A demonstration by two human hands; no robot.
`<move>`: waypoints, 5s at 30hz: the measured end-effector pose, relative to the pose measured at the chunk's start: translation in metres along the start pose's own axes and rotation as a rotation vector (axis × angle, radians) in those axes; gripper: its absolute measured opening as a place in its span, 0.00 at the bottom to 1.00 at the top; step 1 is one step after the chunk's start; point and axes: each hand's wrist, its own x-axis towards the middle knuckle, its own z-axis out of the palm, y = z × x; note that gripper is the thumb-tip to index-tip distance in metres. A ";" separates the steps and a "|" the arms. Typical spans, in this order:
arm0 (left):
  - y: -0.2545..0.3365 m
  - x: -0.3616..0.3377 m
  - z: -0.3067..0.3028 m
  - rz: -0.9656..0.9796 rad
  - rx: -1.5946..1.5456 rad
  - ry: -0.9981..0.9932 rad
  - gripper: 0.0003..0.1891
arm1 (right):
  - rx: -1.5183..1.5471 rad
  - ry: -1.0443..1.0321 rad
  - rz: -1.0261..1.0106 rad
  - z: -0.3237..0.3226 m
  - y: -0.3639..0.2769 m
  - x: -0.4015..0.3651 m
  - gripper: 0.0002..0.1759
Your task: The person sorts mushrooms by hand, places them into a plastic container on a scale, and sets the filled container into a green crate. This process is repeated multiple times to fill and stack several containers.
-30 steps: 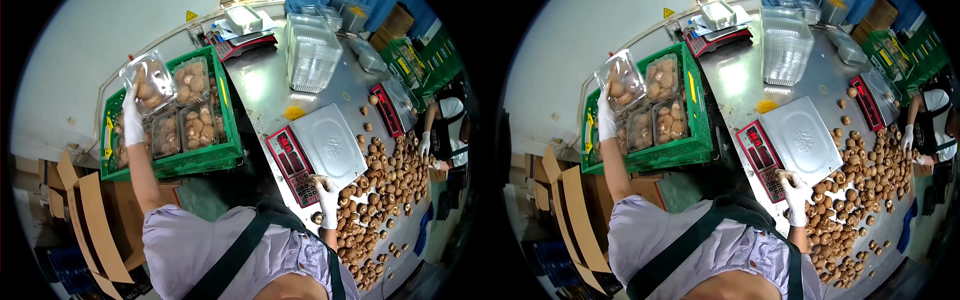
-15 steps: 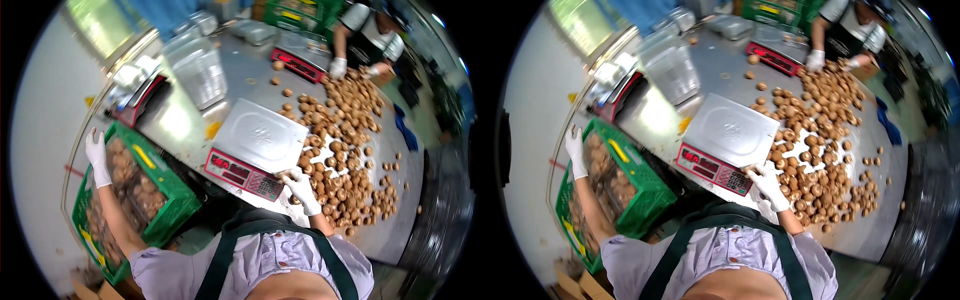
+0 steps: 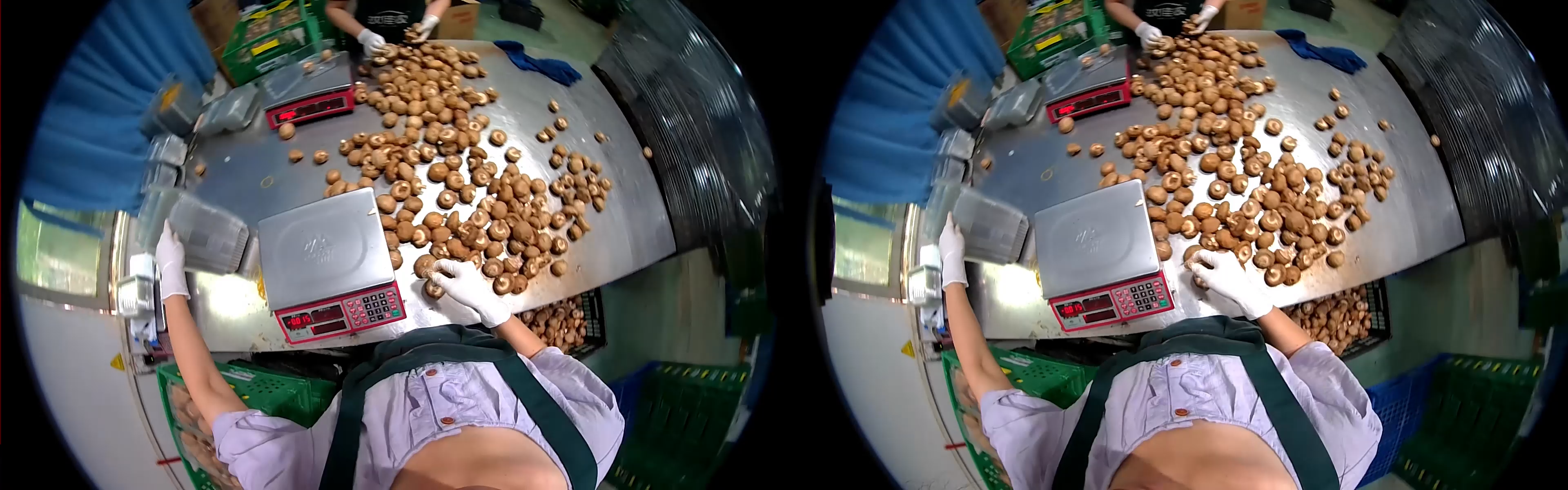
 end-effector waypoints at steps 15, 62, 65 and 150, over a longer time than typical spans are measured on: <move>0.077 -0.030 -0.034 0.386 -0.154 0.401 0.07 | -0.122 0.075 0.039 -0.025 0.037 -0.022 0.11; 0.480 -0.250 0.143 0.630 -0.237 -0.279 0.25 | -0.474 0.605 0.470 -0.182 0.182 -0.012 0.34; 0.472 -0.258 0.145 0.661 -0.308 -0.251 0.25 | -0.398 0.571 0.492 -0.188 0.179 -0.017 0.34; 0.485 -0.297 0.084 -0.369 -1.825 -1.319 0.24 | 1.379 -0.177 0.137 -0.139 0.125 0.079 0.24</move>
